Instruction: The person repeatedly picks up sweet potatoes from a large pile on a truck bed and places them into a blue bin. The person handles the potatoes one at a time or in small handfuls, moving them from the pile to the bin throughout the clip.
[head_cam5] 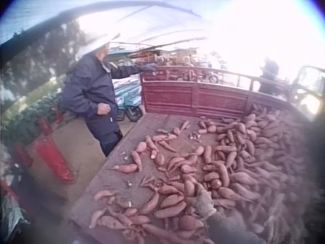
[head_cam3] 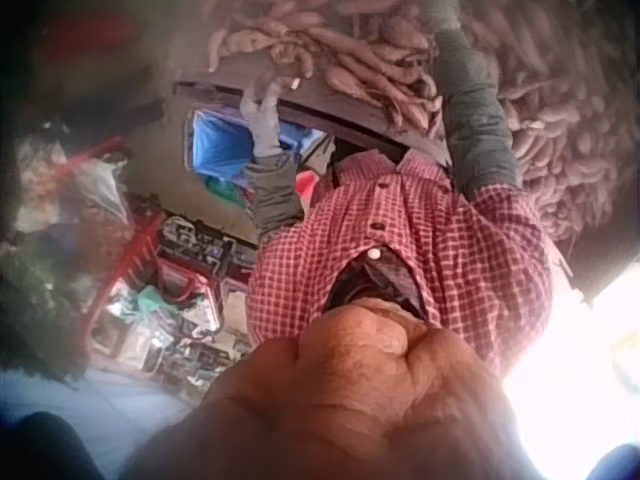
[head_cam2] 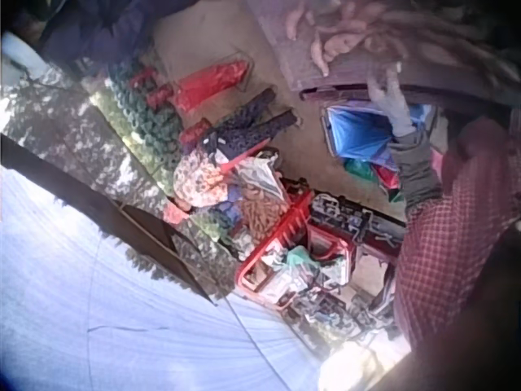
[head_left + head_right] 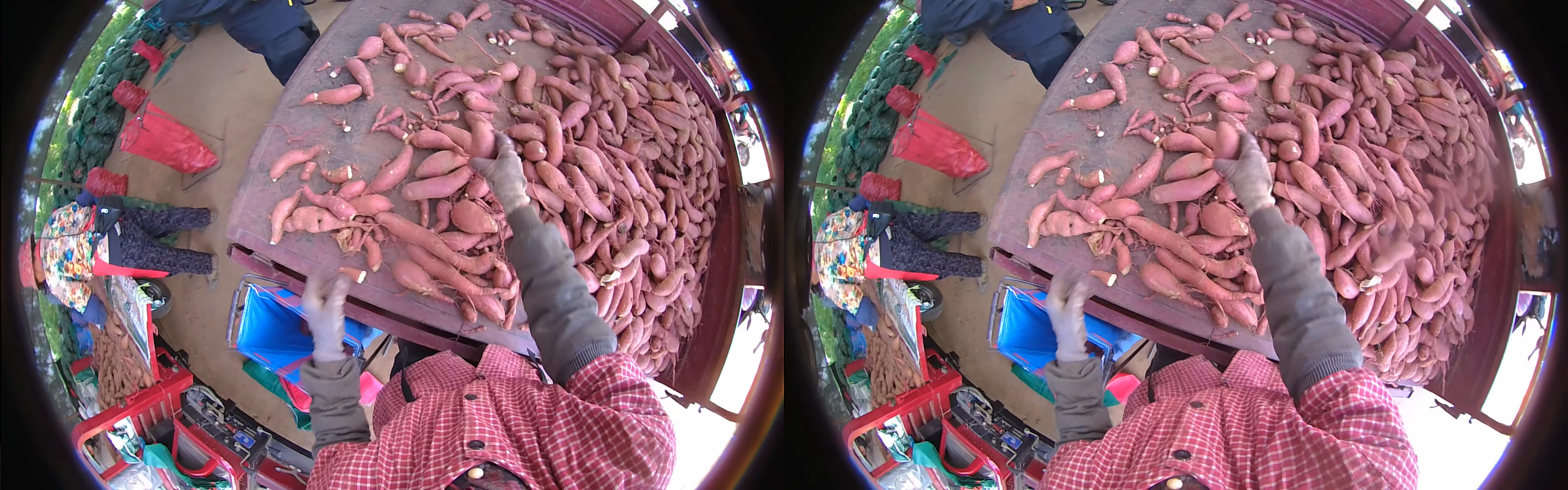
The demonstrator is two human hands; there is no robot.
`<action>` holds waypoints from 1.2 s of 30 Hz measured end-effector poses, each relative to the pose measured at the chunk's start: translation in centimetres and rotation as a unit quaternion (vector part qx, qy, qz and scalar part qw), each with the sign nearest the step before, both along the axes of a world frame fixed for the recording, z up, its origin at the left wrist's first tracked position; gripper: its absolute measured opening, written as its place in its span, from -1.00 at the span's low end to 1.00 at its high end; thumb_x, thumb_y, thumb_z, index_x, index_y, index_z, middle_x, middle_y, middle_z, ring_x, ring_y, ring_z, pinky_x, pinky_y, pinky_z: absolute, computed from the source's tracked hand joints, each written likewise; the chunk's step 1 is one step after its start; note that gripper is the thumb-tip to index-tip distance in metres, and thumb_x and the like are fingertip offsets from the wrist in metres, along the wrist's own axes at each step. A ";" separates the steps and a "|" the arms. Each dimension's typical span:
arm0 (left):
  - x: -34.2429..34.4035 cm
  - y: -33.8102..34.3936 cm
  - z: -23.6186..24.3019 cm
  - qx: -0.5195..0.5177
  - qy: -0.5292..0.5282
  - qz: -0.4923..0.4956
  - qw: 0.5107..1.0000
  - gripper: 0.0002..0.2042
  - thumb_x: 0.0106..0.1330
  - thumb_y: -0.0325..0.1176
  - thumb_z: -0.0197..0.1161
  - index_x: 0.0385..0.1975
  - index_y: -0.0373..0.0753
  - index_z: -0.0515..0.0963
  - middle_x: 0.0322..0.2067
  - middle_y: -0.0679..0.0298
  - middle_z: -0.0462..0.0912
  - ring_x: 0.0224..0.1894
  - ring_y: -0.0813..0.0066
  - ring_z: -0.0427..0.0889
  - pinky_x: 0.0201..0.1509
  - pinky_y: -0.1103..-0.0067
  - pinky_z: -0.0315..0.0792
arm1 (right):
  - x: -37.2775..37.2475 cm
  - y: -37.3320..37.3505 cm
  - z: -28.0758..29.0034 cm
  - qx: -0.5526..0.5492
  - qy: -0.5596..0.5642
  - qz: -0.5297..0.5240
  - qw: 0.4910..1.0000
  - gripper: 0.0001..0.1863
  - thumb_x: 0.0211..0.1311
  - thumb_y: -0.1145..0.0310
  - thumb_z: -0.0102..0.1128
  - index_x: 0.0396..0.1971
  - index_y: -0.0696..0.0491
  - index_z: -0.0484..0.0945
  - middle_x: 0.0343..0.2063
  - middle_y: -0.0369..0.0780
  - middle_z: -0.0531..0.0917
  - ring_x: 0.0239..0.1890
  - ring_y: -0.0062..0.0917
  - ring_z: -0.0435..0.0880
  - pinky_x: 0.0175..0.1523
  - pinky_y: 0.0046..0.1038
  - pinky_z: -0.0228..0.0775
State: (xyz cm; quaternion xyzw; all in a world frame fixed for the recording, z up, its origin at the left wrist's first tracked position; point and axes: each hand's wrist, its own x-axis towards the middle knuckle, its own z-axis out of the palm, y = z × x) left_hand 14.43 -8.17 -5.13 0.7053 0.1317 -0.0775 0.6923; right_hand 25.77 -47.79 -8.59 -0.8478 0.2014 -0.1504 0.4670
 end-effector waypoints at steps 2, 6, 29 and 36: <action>0.2 -4.9 -0.8 -0.078 -0.024 -0.047 0.996 -0.43 0.45 -0.29 0.37 0.37 -0.41 0.42 0.22 0.01 0.59 0.05 0.29 0.72 0.07 0.43 0.66 | -4.3 2.1 1.4 -0.102 -0.085 0.085 0.987 -0.25 0.04 0.22 0.58 0.25 0.09 0.50 -0.15 -0.03 0.75 -0.14 -0.10 0.75 -0.03 -0.20 0.61; -1.6 -11.5 -0.9 -0.248 0.045 -0.111 0.961 -0.52 0.43 -0.23 0.41 0.24 -0.35 0.50 0.11 0.14 0.63 0.00 0.39 0.70 0.09 0.47 0.62 | -12.4 8.8 7.2 -0.195 -0.045 0.375 0.905 -0.21 0.05 0.24 0.55 0.33 0.06 0.45 0.00 -0.08 0.64 -0.06 -0.12 0.75 -0.08 -0.18 0.61; -17.4 -7.9 2.4 -0.143 0.237 -0.312 0.909 -0.60 0.18 -0.29 0.37 -0.02 -0.32 0.53 -0.38 0.16 0.68 -0.44 0.40 0.69 -0.34 0.48 0.62 | -40.0 0.6 -0.5 -0.019 -0.035 0.454 0.890 -0.80 0.41 0.16 0.17 -0.27 -0.05 0.66 -0.58 -0.20 0.62 -0.58 -0.25 0.65 -0.50 -0.24 0.45; -12.6 12.7 -3.0 0.584 0.069 -0.035 0.808 -0.30 0.23 -0.23 0.49 0.33 -0.38 0.38 -0.12 -0.10 0.69 -0.05 -0.04 0.72 0.07 0.21 0.58 | -35.8 -3.0 -1.3 -0.273 0.090 0.172 0.942 -0.47 0.23 0.20 0.39 0.12 0.16 0.53 -0.27 -0.08 0.67 -0.24 -0.16 0.72 -0.18 -0.19 0.54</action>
